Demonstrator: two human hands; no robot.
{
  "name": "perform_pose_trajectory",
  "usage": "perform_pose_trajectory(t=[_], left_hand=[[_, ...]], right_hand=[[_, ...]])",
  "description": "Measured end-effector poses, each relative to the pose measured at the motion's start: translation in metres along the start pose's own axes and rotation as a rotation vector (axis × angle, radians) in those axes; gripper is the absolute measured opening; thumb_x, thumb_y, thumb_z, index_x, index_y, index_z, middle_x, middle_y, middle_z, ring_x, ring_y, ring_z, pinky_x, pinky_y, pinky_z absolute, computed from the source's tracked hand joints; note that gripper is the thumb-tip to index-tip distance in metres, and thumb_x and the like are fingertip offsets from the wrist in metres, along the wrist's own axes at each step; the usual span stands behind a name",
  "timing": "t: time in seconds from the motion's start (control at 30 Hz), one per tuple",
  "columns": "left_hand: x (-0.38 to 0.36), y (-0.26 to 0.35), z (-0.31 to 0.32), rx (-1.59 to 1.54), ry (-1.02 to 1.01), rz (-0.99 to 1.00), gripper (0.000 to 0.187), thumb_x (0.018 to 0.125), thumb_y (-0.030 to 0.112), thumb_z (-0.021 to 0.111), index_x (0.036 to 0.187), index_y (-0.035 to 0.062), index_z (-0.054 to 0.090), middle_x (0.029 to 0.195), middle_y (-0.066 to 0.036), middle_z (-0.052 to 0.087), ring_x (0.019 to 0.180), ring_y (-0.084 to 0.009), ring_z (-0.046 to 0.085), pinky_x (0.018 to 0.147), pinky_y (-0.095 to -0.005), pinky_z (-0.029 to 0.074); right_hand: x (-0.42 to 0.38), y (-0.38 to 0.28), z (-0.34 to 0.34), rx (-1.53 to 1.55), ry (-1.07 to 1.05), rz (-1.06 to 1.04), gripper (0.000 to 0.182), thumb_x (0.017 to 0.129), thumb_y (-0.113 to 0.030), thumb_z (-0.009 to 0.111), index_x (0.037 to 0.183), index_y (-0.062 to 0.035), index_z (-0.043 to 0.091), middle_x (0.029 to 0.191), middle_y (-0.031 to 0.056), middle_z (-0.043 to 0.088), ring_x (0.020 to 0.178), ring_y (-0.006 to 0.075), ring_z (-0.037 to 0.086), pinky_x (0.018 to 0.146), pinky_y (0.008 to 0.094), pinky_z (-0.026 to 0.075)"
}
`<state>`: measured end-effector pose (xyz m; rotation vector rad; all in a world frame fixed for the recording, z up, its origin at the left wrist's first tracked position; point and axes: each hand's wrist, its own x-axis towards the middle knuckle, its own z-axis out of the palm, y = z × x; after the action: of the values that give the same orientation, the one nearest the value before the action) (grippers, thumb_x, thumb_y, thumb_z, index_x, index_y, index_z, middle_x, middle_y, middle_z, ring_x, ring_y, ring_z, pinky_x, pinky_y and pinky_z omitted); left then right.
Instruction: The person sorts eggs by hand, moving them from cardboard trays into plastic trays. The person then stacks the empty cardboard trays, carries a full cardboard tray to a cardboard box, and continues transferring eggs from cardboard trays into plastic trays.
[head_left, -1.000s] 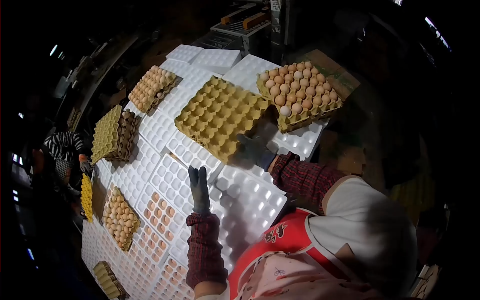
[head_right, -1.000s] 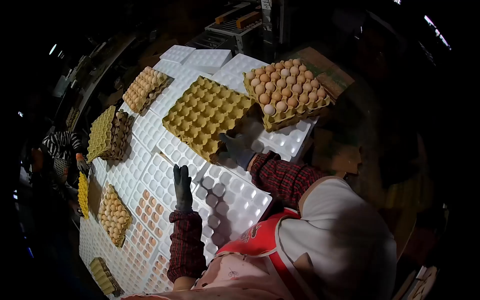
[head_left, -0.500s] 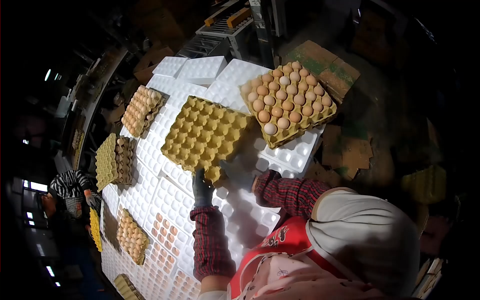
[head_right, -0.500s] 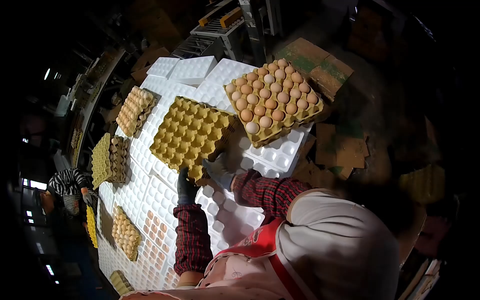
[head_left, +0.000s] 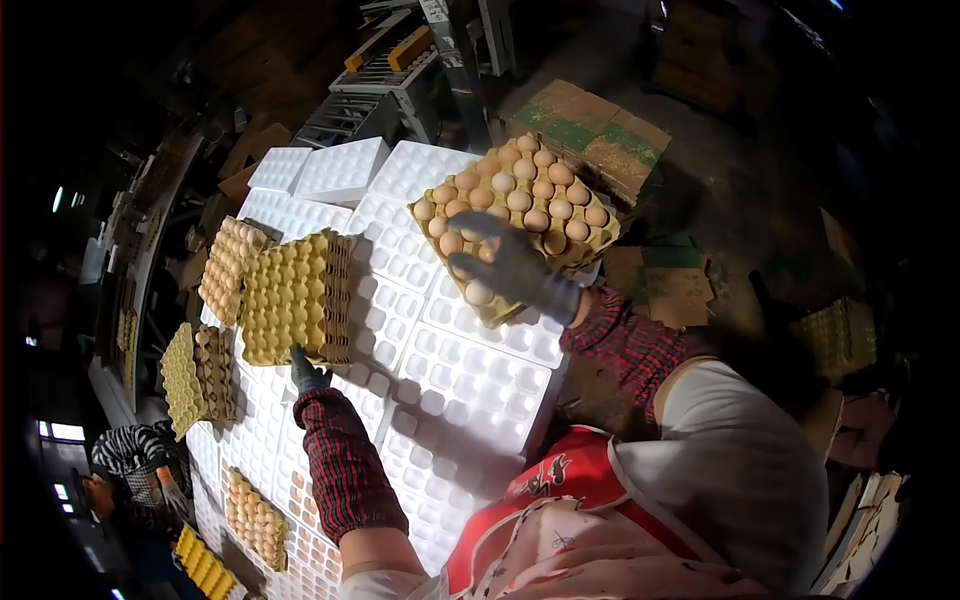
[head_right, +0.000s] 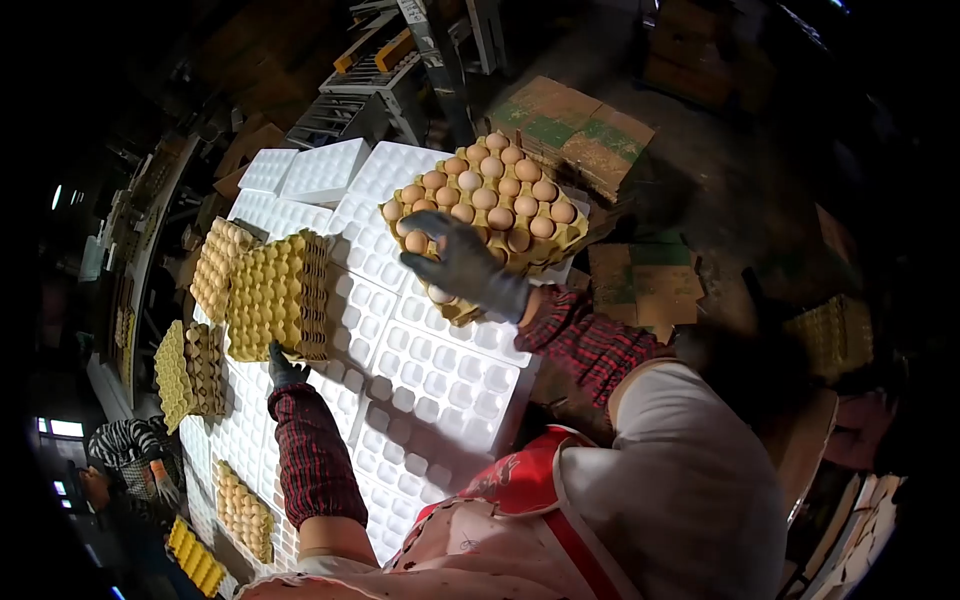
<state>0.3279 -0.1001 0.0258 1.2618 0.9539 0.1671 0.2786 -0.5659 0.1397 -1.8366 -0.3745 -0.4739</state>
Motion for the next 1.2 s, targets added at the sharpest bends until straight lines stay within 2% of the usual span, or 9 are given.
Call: perform_pose_trajectory(t=[0.13,0.3,0.43,0.5,0.57,0.73,0.8,1.13,1.2], left_hand=[[-0.093,-0.027,0.064,0.317,0.088,0.985,0.076,0.099,0.037,0.065,0.151,-0.0089,0.034,0.149,-0.026,0.043,0.132,-0.0336,0.048,0.116,-0.0423,0.035],[-0.189,-0.086,0.176,0.274,-0.834,0.346,0.073,0.103,0.055,0.049,0.148,-0.0026,0.044,0.148,-0.014,0.050,0.135,-0.0256,0.048,0.115,-0.0360,0.036],[-0.243,-0.081,0.202,-0.022,-0.975,-0.060,0.079,0.101,0.064,0.045,0.148,0.0008,0.043,0.141,-0.012,0.056,0.123,-0.0241,0.058,0.106,-0.0360,0.047],[-0.221,-0.108,0.199,-0.009,-0.988,0.336,0.076,0.102,0.062,0.043,0.148,0.0012,0.043,0.141,-0.012,0.056,0.122,-0.0246,0.059,0.105,-0.0364,0.048],[-0.274,-0.072,0.176,-0.200,-0.848,-0.069,0.068,0.105,0.055,0.041,0.148,0.0030,0.044,0.141,-0.012,0.056,0.124,-0.0242,0.058,0.106,-0.0375,0.047],[-0.295,-0.090,0.073,-0.105,-0.620,0.361,0.052,0.109,0.039,0.036,0.147,0.0035,0.044,0.143,-0.010,0.054,0.129,-0.0211,0.053,0.110,-0.0377,0.042],[-0.305,-0.086,0.012,0.141,-0.512,0.572,0.050,0.109,0.035,0.035,0.147,0.0034,0.044,0.144,-0.011,0.053,0.129,-0.0207,0.053,0.110,-0.0373,0.042],[-0.297,-0.194,-0.244,0.121,0.191,0.392,0.052,0.108,0.039,0.046,0.136,-0.0036,0.052,0.128,-0.012,0.059,0.117,-0.0218,0.055,0.100,-0.0349,0.044],[-0.305,-0.205,-0.261,0.025,0.160,0.289,0.055,0.107,0.043,0.045,0.136,-0.0028,0.052,0.126,-0.012,0.060,0.114,-0.0217,0.056,0.100,-0.0351,0.045]], right_hand=[[0.027,0.111,-0.130,-0.180,0.200,0.375,0.041,0.097,-0.026,0.065,0.128,-0.0007,0.060,0.110,0.0125,0.070,0.095,0.0198,0.065,0.082,0.0340,0.052],[0.041,0.193,-0.156,-0.407,-0.198,0.526,0.051,0.098,-0.048,0.059,0.110,0.0017,0.066,0.082,0.0134,0.064,0.072,0.0239,0.056,0.069,0.0404,0.049],[0.042,0.146,-0.150,-0.164,-0.065,0.622,0.047,0.095,-0.045,0.067,0.105,0.0007,0.067,0.085,0.0039,0.066,0.074,0.0149,0.053,0.068,0.0356,0.047],[0.037,0.124,-0.149,0.052,0.027,0.567,0.048,0.091,-0.037,0.074,0.115,0.0028,0.065,0.099,0.0010,0.068,0.078,0.0109,0.055,0.070,0.0325,0.048],[0.030,0.094,-0.136,0.052,0.111,0.512,0.054,0.091,-0.035,0.076,0.125,0.0036,0.061,0.108,0.0043,0.068,0.089,0.0122,0.059,0.077,0.0319,0.050],[-0.008,0.020,-0.074,0.195,-0.009,0.397,0.063,0.094,-0.030,0.075,0.140,0.0057,0.050,0.134,0.0134,0.062,0.122,0.0174,0.057,0.098,0.0342,0.048],[-0.037,0.020,-0.024,0.258,-0.092,0.405,0.057,0.098,-0.024,0.070,0.142,0.0051,0.049,0.134,0.0116,0.061,0.119,0.0170,0.058,0.098,0.0338,0.048],[-0.177,-0.030,0.228,0.522,-0.556,0.455,0.038,0.098,-0.024,0.068,0.127,-0.0008,0.062,0.107,0.0015,0.069,0.092,0.0089,0.055,0.082,0.0270,0.048],[-0.195,-0.020,0.241,0.141,-0.652,0.329,0.045,0.096,-0.027,0.069,0.130,0.0000,0.059,0.112,0.0140,0.073,0.100,0.0217,0.067,0.086,0.0334,0.051]])
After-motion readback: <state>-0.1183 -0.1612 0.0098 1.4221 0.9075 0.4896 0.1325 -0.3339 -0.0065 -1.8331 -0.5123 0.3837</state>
